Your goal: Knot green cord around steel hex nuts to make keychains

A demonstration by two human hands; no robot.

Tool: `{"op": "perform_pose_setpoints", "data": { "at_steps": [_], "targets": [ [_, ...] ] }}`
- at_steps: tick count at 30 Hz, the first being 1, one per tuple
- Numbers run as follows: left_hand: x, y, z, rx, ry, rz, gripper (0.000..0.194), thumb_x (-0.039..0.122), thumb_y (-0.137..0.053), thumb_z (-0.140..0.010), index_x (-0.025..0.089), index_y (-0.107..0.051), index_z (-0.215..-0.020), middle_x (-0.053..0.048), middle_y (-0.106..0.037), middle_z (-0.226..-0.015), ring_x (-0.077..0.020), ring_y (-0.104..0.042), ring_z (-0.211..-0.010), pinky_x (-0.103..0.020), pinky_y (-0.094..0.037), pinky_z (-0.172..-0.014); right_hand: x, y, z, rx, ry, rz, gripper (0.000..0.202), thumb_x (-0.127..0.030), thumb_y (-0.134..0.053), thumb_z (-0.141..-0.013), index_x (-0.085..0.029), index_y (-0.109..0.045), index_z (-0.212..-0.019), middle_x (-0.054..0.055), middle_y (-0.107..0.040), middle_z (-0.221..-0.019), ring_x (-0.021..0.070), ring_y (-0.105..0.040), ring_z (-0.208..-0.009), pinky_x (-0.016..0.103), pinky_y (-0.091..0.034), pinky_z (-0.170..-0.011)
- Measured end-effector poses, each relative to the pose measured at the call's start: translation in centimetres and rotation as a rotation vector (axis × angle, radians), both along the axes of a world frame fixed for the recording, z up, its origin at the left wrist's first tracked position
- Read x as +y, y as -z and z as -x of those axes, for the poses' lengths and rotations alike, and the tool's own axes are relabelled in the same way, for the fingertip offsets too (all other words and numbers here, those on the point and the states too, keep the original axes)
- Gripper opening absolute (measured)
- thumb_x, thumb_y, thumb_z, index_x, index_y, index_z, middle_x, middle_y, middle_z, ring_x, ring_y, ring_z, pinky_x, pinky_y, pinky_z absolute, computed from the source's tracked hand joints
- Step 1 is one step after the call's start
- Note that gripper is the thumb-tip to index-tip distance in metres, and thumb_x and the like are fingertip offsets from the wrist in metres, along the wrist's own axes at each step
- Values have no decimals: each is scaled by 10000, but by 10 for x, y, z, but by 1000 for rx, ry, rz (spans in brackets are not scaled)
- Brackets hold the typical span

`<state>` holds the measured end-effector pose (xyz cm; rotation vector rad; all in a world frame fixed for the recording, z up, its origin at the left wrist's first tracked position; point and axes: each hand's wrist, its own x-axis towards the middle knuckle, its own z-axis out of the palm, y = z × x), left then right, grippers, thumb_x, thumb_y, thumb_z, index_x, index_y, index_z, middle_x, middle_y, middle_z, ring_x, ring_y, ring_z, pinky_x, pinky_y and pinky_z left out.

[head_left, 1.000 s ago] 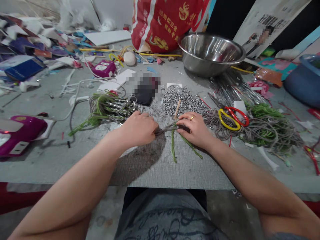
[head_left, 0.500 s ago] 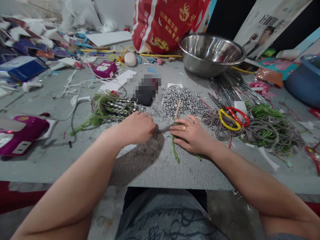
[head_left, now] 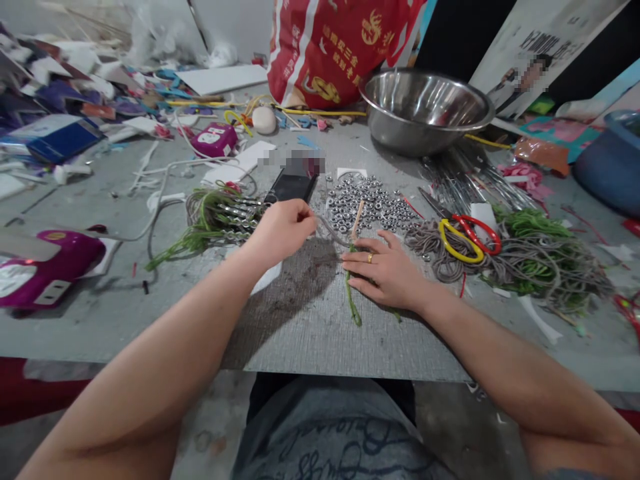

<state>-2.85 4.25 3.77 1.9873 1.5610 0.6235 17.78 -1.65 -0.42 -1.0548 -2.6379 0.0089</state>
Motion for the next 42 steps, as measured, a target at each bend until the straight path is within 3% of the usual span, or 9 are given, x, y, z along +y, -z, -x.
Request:
{"op": "perform_pose_setpoints", "data": {
  "at_steps": [2,5,12,17,19,23,26,38,42],
  "targets": [
    [-3,5,-8,-367,17,245,126,217,-497,-760,155,-518,-652,1,-550,-576,-59,-382,-416,-215,-289,-433,0,1,0,3,-12,-5,253,-333,-485,-873,-234,-640,-1046,17,-667,-1109,243,-486,-1133,511,-200,-1000],
    [-10,8,-17,-665,24,515,149,204,-513,-771,159,-476,-634,19,-543,-548,-33,-346,-368,-193,-229,-383,1,2,1,43,-5,4,246,-344,-491,-866,-216,-637,-1016,29,-674,-1076,233,-487,-1128,484,-194,-1003],
    [-20,6,-25,-822,35,657,142,186,-541,-763,157,-482,-637,24,-574,-532,-31,-384,-360,-181,-239,-374,5,1,-1,267,147,-51,348,-509,-450,-856,-202,-610,-882,45,-675,-890,212,-541,-962,396,-281,-909],
    [-21,9,-27,-860,52,704,161,191,-537,-776,153,-477,-631,19,-583,-541,-28,-384,-360,-183,-250,-381,5,3,2,295,210,-18,511,-631,-406,-816,-191,-566,-1021,68,-654,-928,232,-527,-943,393,-295,-858],
    [-22,10,-27,-885,70,712,145,188,-540,-772,153,-485,-643,16,-588,-551,-29,-391,-368,-184,-262,-387,4,4,4,289,218,1,493,-613,-432,-815,-190,-565,-1030,63,-654,-903,232,-527,-918,383,-300,-825],
    [-23,10,-28,-896,82,706,140,186,-552,-755,149,-483,-639,12,-579,-547,-29,-391,-372,-181,-256,-381,4,3,6,264,203,19,259,-393,-444,-885,-194,-604,-844,32,-646,-769,196,-528,-799,351,-306,-764],
    [-20,10,-26,-876,57,661,155,185,-547,-758,150,-477,-623,20,-553,-535,-26,-379,-368,-183,-241,-378,5,1,5,279,200,11,226,-298,-434,-888,-195,-587,-758,24,-635,-727,184,-517,-757,340,-311,-746],
    [-13,18,-22,-631,11,427,159,163,-464,-784,169,-445,-627,48,-467,-529,-37,-339,-382,-211,-219,-400,7,-1,-6,327,240,55,247,-343,-412,-889,-205,-559,-746,18,-615,-719,179,-528,-748,335,-310,-744],
    [-14,23,-22,-427,42,196,74,222,-487,-786,167,-482,-737,39,-499,-624,-34,-347,-410,-204,-266,-415,7,-1,-6,330,237,64,268,-354,-401,-899,-200,-560,-750,19,-610,-711,179,-531,-743,332,-307,-735]
  ]
}}
